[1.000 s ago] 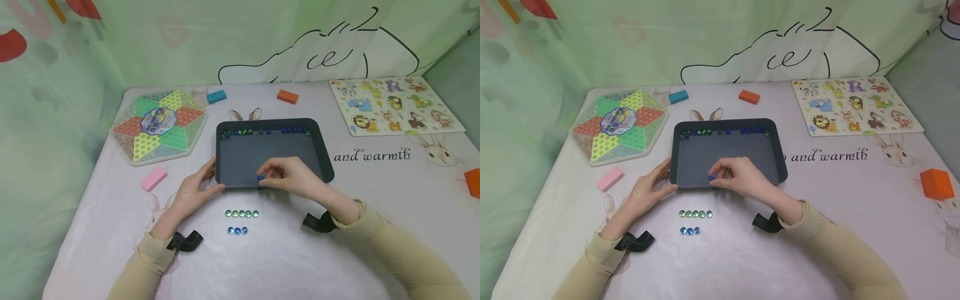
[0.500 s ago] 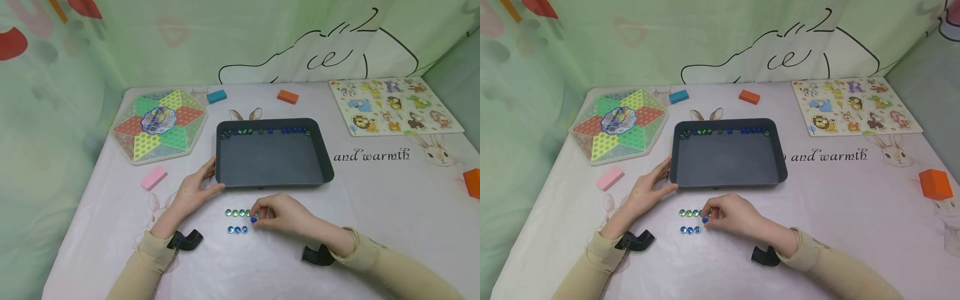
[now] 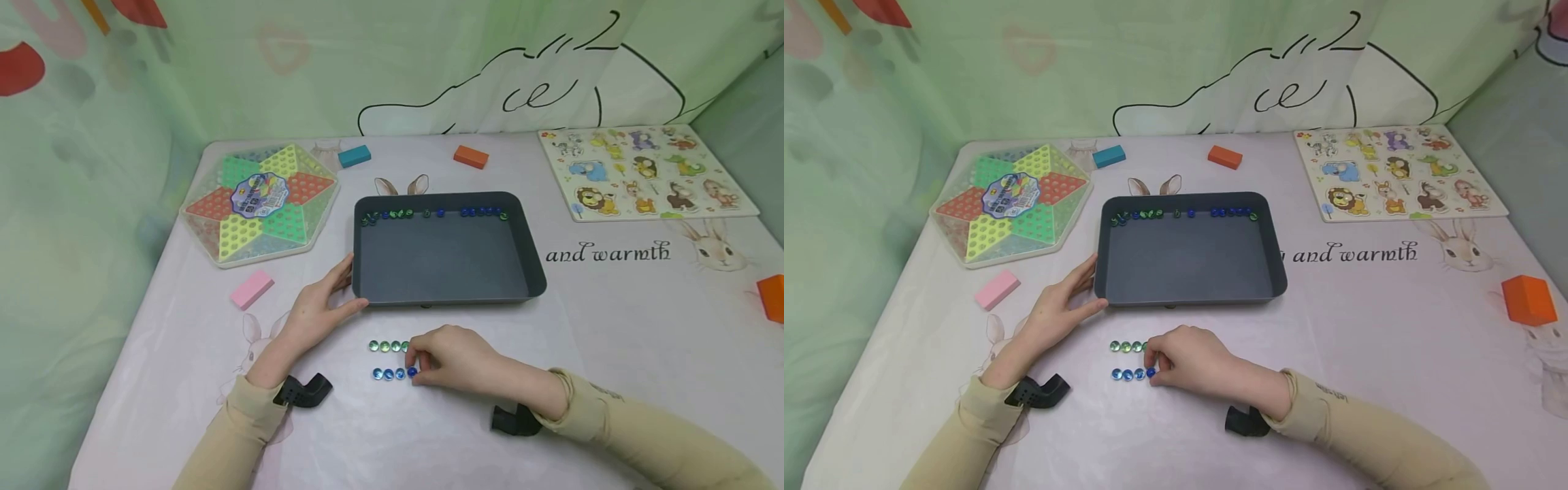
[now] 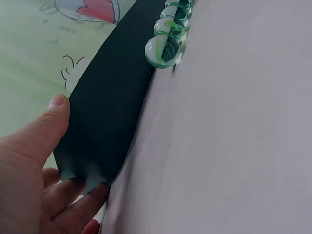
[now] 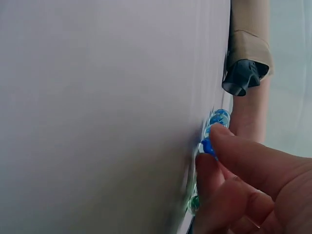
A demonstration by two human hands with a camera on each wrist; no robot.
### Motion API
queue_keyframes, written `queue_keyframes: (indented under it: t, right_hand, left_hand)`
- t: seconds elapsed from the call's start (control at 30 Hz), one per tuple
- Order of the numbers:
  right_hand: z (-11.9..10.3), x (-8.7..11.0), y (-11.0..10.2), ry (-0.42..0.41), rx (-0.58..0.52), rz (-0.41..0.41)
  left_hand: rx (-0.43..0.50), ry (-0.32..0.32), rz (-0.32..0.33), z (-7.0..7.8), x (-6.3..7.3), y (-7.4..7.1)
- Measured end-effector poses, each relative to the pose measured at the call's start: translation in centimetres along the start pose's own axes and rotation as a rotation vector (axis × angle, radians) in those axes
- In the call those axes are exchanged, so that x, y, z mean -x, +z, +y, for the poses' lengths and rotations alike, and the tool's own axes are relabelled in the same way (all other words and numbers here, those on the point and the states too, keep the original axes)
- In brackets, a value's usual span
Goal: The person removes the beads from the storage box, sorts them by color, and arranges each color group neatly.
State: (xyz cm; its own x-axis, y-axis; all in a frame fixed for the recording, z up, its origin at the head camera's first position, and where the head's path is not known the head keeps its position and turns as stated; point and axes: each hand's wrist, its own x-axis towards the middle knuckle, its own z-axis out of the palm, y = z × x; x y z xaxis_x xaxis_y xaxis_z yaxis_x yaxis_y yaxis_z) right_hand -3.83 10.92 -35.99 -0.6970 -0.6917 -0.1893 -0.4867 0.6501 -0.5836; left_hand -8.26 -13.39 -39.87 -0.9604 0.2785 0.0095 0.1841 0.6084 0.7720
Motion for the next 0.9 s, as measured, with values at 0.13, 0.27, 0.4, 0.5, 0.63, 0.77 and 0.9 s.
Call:
queue_keyframes:
  t: [0.13,0.27,0.4,0.5,0.63,0.77,0.9]
  right_hand:
    - [0.0,0.0,0.1,-0.004,0.017,0.002]
    - [0.0,0.0,0.1,0.001,0.023,-0.005]
    - [-0.1,0.0,-0.2,0.003,0.019,-0.012]
    - [-0.2,-0.1,-1.0,0.002,-0.007,-0.014]
    - [-0.3,-0.6,-3.0,-0.019,-0.121,-0.026]
    - [-0.2,-1.6,-5.7,-0.039,-0.256,-0.009]
    - [0.2,-3.0,-8.7,-0.009,-0.319,0.080]
  left_hand:
    - [0.002,0.000,0.001,0.0,0.0,0.0]
    - [0.002,0.000,0.001,0.0,-0.1,0.0]
    - [-0.001,0.002,0.003,0.0,-0.1,0.0]
    - [-0.004,0.001,0.005,0.0,-0.1,0.0]
    - [-0.008,0.001,0.004,0.0,0.0,0.0]
    - [-0.007,0.008,0.009,0.0,0.0,0.0]
    - [0.001,0.015,0.012,-0.1,0.0,0.1]
